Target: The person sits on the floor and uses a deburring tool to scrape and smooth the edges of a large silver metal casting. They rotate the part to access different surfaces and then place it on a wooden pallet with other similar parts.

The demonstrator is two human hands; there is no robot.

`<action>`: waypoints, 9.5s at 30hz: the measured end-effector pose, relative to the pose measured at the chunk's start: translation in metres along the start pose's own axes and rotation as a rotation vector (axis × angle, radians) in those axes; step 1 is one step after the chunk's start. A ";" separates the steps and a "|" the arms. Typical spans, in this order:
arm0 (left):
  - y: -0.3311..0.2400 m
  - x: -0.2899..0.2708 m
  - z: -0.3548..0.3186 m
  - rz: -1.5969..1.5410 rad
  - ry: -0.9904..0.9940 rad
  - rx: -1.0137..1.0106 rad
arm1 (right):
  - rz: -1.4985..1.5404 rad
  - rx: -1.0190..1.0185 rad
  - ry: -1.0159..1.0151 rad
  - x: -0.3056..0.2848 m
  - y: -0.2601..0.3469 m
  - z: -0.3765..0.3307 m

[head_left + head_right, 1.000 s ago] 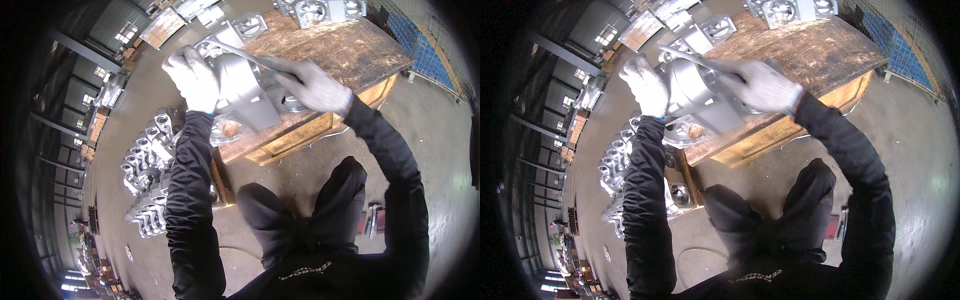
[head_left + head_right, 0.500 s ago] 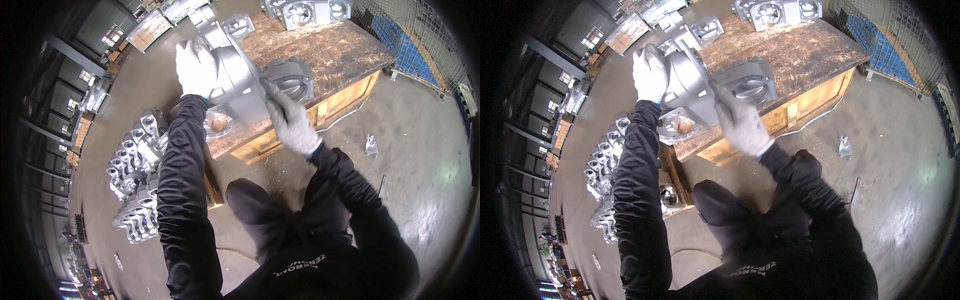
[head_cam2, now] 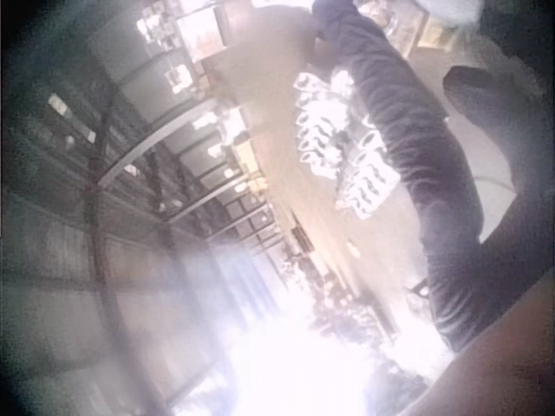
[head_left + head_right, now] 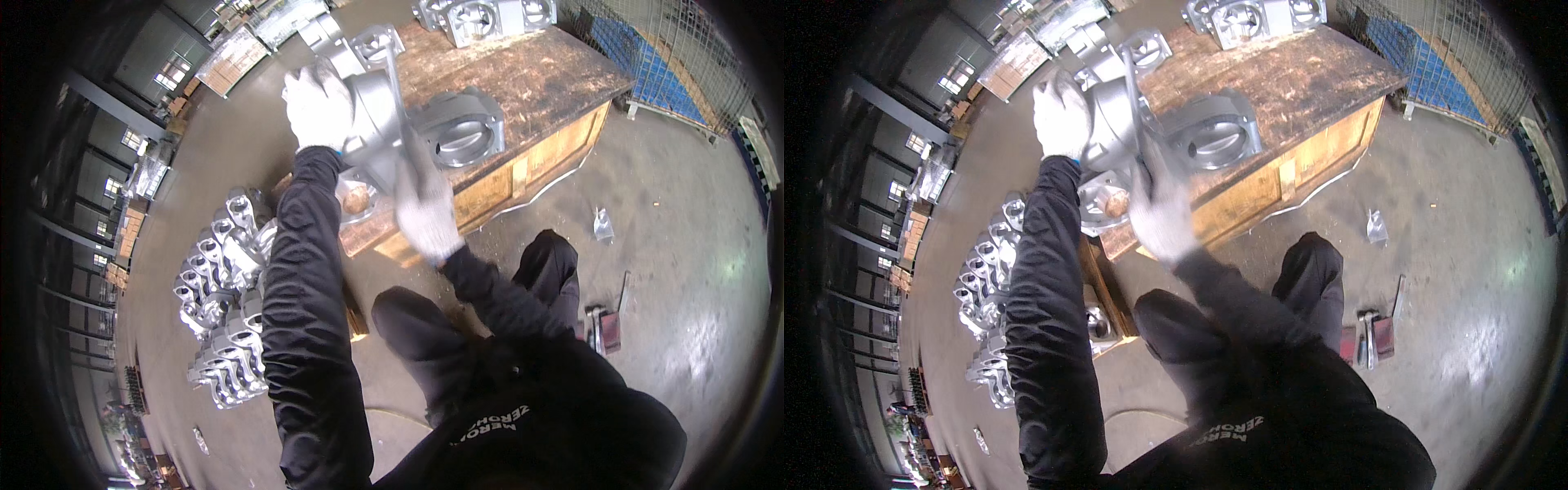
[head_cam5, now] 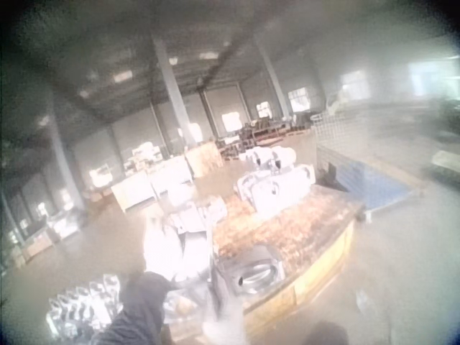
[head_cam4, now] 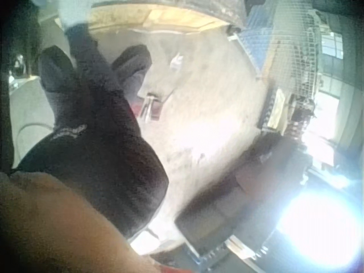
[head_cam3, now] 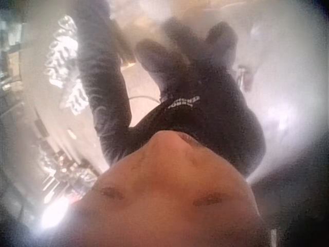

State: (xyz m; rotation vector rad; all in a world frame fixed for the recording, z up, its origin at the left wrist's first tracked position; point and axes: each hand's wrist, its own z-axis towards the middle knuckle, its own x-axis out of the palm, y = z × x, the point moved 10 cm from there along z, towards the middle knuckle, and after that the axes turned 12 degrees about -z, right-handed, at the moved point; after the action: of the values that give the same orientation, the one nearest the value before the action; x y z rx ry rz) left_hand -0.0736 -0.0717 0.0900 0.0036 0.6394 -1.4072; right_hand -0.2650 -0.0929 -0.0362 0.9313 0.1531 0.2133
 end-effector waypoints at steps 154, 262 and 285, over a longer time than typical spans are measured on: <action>0.218 -0.046 -0.311 -1.094 -0.343 -1.200 | -1.018 -1.174 0.837 -0.012 0.133 0.028; 0.046 0.018 -0.223 -1.093 -0.254 -0.916 | -0.780 -0.588 0.900 -0.004 0.128 -0.013; 0.037 0.003 -0.213 -0.874 -0.096 -0.922 | -0.793 -0.571 0.835 -0.011 0.120 -0.032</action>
State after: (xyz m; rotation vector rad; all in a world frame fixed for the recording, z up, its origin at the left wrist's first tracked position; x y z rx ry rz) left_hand -0.1277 0.0110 -0.1023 -1.1857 1.2409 -1.7756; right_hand -0.2963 -0.0014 0.0429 0.1172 1.1468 -0.1081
